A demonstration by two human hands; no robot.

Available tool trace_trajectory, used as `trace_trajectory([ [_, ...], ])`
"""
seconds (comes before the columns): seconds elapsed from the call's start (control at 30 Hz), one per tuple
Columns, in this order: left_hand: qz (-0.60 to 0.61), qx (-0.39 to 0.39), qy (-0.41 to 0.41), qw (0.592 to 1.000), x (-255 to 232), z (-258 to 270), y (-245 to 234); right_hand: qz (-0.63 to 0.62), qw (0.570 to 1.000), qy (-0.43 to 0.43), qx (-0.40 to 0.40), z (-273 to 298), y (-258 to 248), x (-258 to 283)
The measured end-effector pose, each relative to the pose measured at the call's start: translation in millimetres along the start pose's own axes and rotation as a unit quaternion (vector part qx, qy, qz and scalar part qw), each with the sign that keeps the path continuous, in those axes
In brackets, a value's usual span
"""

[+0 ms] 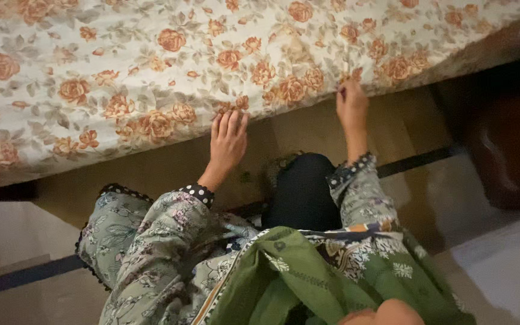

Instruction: The person smooths and tucks a floral-patterned bedsheet around the mattress edges, then places a pillow in a matching pillowcase at the head of the bed.

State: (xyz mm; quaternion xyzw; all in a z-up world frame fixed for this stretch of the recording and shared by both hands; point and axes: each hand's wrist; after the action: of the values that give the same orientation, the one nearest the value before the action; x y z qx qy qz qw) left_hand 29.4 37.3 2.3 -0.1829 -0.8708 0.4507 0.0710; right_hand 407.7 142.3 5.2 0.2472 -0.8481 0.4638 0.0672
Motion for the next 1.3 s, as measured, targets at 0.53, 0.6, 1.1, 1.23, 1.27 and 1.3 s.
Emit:
trace_trajectory([
  [0.53, 0.092, 0.001, 0.09, 0.992, -75.0, -71.2, 35.9, 0.122, 0.948, 0.284, -0.069, -11.0, 1.0, -158.4],
  [0.6, 0.081, 0.01, 0.075, 0.994, -67.3, -73.2, 42.9, 0.168, 0.951, 0.242, -0.094, -7.6, -4.6, -152.1],
  [1.1, 0.093, 0.042, 0.099, 0.99, -54.8, -88.3, 33.0, -0.151, 0.79, 0.552, -0.22, -33.8, -23.7, -188.5],
  [1.23, 0.056, 0.069, 0.197, 0.976, -61.5, -130.1, 35.3, 0.066, 0.833, 0.519, -0.177, -41.9, -7.9, -206.2],
  [1.27, 0.065, 0.064, 0.216, 0.972, -64.6, -139.8, 37.5, 0.121, 0.838, 0.501, -0.177, -39.5, -6.5, -211.3],
  [1.3, 0.077, 0.059, 0.238, 0.966, -67.6, -152.1, 41.3, 0.061, 0.846, 0.488, -0.209, -35.4, -5.5, -216.4],
])
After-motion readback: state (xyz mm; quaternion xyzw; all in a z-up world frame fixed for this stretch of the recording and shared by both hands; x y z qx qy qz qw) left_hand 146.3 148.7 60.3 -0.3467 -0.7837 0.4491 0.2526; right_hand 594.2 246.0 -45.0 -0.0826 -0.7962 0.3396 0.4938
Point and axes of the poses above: each hand's wrist, its own z-axis away from the middle knuckle, its own y-axis out of the palm, x = y × z, and after that the axes turned 1 degree about -y, right-handed
